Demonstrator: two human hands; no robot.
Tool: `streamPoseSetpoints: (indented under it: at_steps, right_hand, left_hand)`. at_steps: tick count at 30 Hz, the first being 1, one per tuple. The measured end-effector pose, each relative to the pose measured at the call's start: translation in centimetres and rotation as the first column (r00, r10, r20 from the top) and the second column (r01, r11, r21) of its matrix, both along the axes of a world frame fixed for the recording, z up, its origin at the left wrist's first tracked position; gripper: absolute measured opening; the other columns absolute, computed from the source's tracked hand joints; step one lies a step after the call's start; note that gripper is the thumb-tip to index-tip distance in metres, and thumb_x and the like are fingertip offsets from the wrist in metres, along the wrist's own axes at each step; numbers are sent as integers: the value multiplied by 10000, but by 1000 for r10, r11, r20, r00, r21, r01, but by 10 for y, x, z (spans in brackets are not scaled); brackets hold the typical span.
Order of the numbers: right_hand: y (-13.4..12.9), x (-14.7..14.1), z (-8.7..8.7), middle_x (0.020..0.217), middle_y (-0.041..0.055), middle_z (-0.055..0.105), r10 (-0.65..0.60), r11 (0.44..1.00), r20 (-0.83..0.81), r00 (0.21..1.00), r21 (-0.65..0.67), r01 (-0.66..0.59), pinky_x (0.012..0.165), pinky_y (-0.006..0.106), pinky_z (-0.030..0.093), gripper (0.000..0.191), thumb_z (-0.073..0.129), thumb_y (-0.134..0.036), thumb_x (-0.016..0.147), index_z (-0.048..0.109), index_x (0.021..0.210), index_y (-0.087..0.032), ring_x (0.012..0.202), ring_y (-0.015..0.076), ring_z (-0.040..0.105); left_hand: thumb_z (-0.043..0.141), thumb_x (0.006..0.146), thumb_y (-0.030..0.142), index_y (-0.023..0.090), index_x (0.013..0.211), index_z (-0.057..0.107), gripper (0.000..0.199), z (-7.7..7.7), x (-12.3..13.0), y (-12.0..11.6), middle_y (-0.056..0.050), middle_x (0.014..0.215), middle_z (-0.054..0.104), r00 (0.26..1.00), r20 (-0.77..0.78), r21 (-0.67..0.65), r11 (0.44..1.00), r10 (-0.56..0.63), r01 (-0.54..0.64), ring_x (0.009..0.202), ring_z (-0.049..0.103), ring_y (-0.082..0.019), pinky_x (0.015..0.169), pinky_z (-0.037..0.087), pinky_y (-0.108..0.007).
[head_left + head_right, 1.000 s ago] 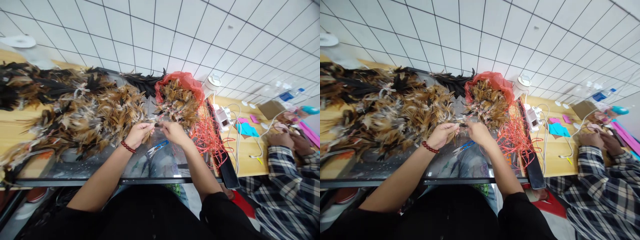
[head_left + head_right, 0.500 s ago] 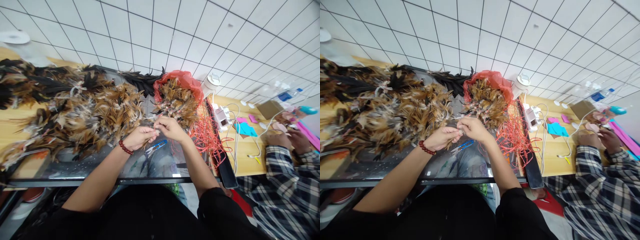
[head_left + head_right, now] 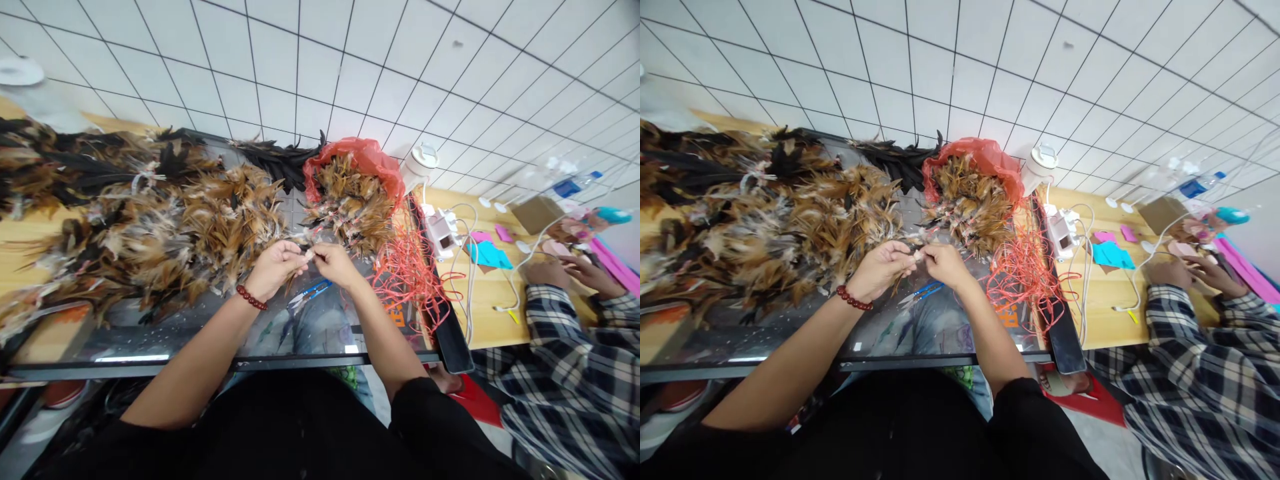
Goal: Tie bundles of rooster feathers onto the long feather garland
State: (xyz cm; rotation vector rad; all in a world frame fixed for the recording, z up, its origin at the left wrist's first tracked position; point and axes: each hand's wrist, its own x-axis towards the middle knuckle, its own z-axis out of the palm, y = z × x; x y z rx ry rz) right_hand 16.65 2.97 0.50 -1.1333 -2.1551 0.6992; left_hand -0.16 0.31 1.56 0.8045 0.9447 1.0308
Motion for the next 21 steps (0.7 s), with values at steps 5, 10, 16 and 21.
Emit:
streamPoseSetpoints:
  at_steps: [5,10,16,21]
  right_hand:
    - [-11,-2,1,668,1,602,42,999,15,999,26,-42,658,221,404,207,513,-114,849,628,688,-174,652,119,545]
    - [-22,5,23,859,51,690,63,986,14,998,151,-64,753,255,456,195,499,-170,918,692,898,-192,802,148,626]
    - [-13,7,31,887,58,680,161,966,-74,984,217,-142,803,291,463,209,504,-251,946,690,868,-197,848,156,620]
    - [-1,5,9,734,15,627,-19,993,-320,947,-114,-18,689,253,444,254,633,-391,861,665,754,-162,700,125,561]
  left_hand:
    - [893,506,325,131,848,645,465,1,0,3,-16,612,684,994,-3,85,990,111,-110,551,617,-111,562,468,-213]
    - [822,565,298,132,692,695,245,2,-7,6,-18,597,682,939,-274,222,963,210,-151,537,578,-106,555,445,-228]
    - [781,612,302,148,657,619,228,2,-6,0,-3,562,655,913,-391,210,954,-119,214,519,573,-115,543,437,-229]
    - [795,629,260,173,1014,574,453,8,-2,-6,2,676,719,945,-327,296,947,-18,121,577,629,-133,598,471,-234]
